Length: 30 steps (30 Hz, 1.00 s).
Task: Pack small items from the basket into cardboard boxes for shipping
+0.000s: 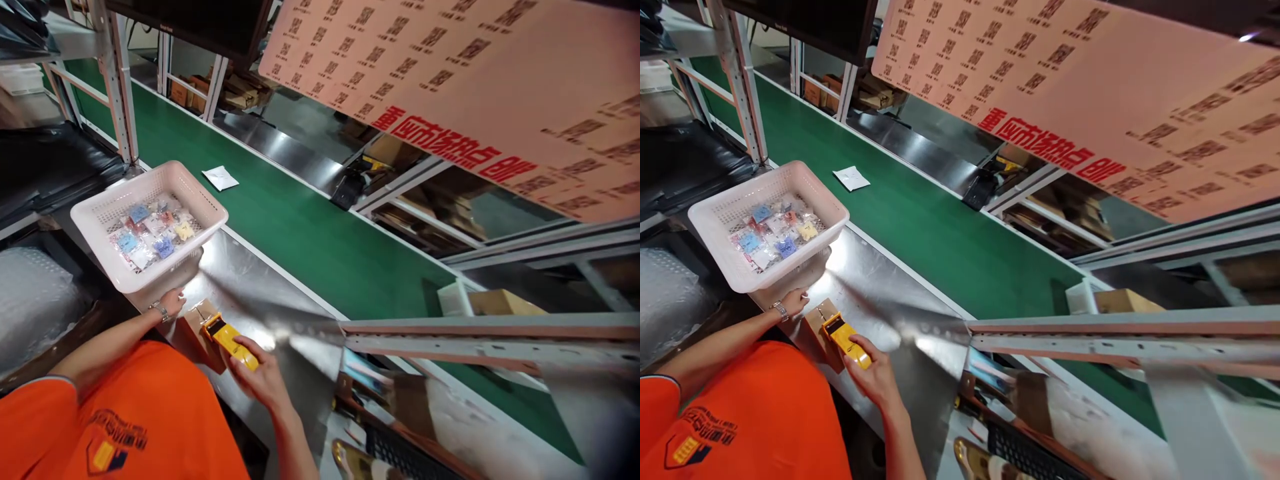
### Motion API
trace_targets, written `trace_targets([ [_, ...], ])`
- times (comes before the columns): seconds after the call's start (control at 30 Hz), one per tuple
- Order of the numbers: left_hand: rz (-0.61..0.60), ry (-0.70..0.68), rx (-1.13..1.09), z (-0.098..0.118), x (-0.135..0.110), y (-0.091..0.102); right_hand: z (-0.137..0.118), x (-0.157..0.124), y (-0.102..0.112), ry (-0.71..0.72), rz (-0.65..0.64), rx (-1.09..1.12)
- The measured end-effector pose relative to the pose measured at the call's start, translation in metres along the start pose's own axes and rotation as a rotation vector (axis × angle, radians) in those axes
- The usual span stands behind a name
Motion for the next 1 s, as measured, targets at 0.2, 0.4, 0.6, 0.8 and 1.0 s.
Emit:
trace_targets([
  [0.2, -0.368, -0.481, 0.110, 0.066, -0.021, -0.032, -0.003, 0.000, -0.008, -0.023, -0.066, 0.020],
  [0.4, -0.505, -0.499, 0.216, 0.079, -0.018, -0.053, 0.002, -0.012, 0.021, -0.051, -0.084, -0.009],
  [0.6, -0.527, -0.667, 0.392, 0.064, -0.017, -0.063, 0.044, -0.065, 0.110, -0.177, -0.228, -0.307],
  [0.8, -0.503, -0.803, 0.437, 0.053, -0.013, -0.068, 0.042, -0.032, 0.062, -0.076, -0.364, -0.649],
  [1.0, -0.523, -0.672, 0.309, 0.048, -0.009, -0.069, 0.067, 0.014, 0.026, -0.093, -0.169, -0.898],
])
Point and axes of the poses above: each hand's wrist, its own x-axis towards the middle knuckle, its own y-axis out of the back of the hand, z = x × y, the point moved 8 cm from there along x, towards the middle knuckle, and after that the axes turned 11 degrees about z, right-handed, at the moved point
